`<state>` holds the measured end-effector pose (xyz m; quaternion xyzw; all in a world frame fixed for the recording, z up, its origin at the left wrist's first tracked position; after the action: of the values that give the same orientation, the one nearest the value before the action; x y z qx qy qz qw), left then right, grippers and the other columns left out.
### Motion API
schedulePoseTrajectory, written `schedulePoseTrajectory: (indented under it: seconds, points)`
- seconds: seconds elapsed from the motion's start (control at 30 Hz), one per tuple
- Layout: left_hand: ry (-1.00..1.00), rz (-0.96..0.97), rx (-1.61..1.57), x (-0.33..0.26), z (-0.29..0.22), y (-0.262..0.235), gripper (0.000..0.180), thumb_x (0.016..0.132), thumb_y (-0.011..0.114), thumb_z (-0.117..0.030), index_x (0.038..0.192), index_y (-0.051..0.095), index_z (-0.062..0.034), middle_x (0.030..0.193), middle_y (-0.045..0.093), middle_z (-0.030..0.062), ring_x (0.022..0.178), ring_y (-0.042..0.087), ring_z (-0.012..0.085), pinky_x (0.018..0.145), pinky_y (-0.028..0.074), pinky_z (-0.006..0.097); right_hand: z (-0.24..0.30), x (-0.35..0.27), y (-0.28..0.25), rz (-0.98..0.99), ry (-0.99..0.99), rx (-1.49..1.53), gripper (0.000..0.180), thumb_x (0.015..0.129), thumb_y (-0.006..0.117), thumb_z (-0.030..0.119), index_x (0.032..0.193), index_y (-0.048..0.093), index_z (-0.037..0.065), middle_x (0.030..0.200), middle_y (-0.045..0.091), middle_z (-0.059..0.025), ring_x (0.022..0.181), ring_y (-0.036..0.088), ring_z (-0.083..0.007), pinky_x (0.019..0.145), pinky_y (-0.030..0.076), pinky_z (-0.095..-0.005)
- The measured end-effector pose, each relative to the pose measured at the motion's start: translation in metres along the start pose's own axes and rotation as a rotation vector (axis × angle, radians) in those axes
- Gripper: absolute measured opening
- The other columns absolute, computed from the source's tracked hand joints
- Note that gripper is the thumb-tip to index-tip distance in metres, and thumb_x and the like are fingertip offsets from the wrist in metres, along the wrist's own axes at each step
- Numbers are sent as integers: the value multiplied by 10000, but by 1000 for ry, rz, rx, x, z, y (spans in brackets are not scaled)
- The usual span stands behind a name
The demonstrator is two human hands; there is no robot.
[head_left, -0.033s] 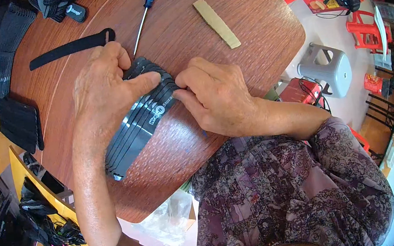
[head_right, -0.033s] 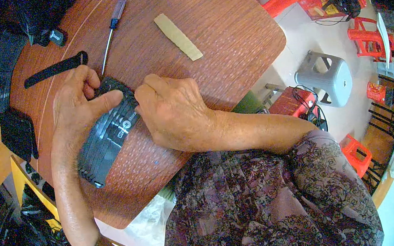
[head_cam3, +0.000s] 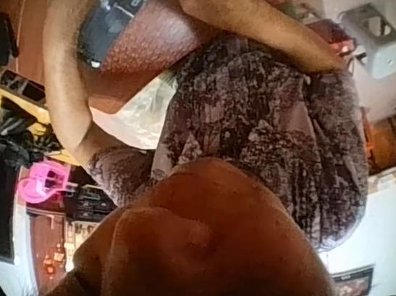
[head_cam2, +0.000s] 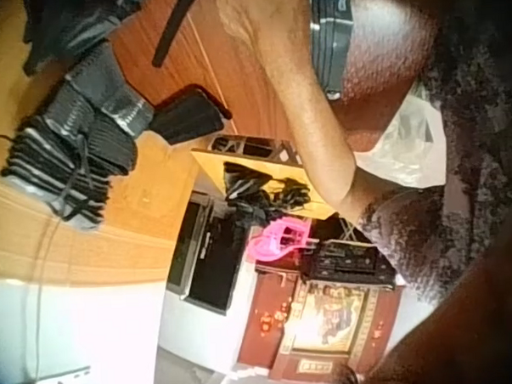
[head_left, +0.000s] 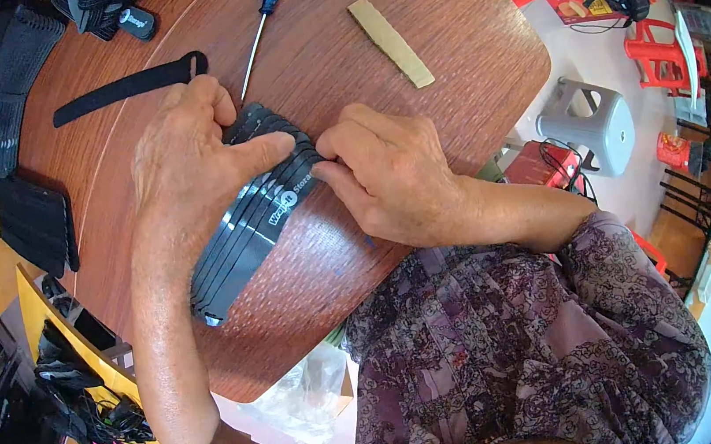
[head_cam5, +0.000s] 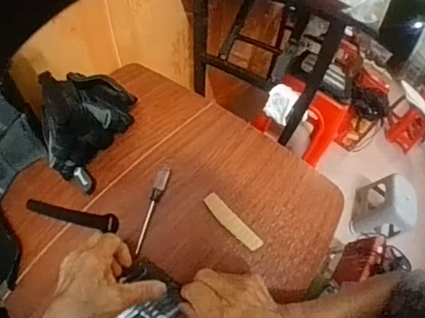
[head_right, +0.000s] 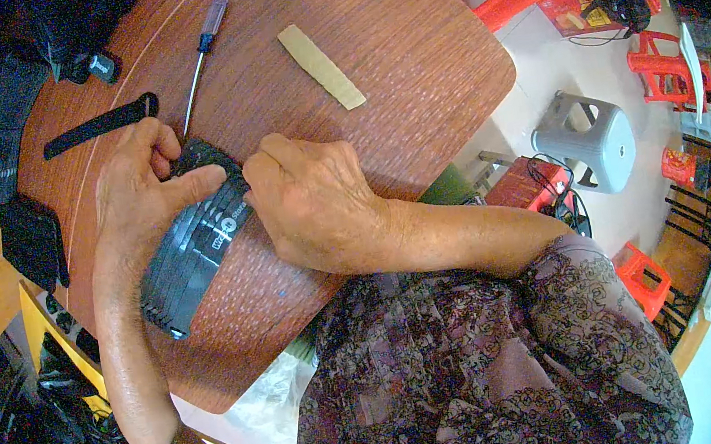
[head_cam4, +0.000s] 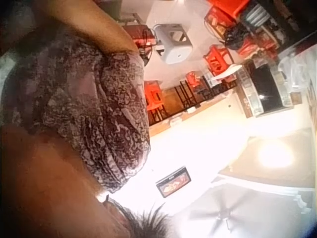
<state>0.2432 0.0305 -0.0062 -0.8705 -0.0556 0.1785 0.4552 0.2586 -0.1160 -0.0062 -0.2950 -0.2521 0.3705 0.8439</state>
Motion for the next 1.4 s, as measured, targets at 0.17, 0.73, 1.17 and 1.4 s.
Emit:
schedulePoseTrajectory:
  seconds: [0.17, 0.73, 1.17, 1.4]
  points:
    - [28, -55, 80, 0, -6, 1, 432, 594, 793, -294, 748, 480, -39, 722, 530, 120, 678, 567, 318, 580, 416, 423, 0, 0, -3, -24, -1, -26, 187, 700, 704, 54, 803, 548, 41, 726, 540, -92, 602, 575, -279, 504, 448, -365]
    - [230, -115, 276, -7, -24, 7, 439, 651, 764, -291, 883, 508, -20, 889, 576, 170, 730, 629, 374, 574, 504, 455, 7, 0, 4, -139, -234, -17, 126, 662, 580, 52, 682, 456, 49, 650, 456, -97, 504, 514, -267, 425, 398, -396]
    - [194, -100, 277, -8, -18, 7, 422, 649, 763, -278, 874, 504, -31, 885, 561, 152, 771, 630, 350, 590, 513, 434, 3, -3, -1, -74, -12, 15, 209, 684, 718, 57, 774, 531, 40, 693, 531, -97, 570, 558, -268, 490, 436, -363]
    - [147, -91, 215, -10, -17, 5, 418, 654, 766, -278, 859, 499, -31, 895, 559, 161, 801, 627, 348, 594, 506, 433, -1, 7, 1, -29, 58, -66, 208, 686, 725, 67, 786, 545, 44, 728, 569, -97, 620, 587, -282, 510, 446, -379]
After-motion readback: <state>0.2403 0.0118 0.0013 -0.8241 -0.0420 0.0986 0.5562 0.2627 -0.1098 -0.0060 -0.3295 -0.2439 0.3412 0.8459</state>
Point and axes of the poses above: each hand's wrist, its own x-axis towards the middle knuckle, its own y-axis out of the palm, z = x × y, the point moved 8 cm from there along x, towards the middle knuckle
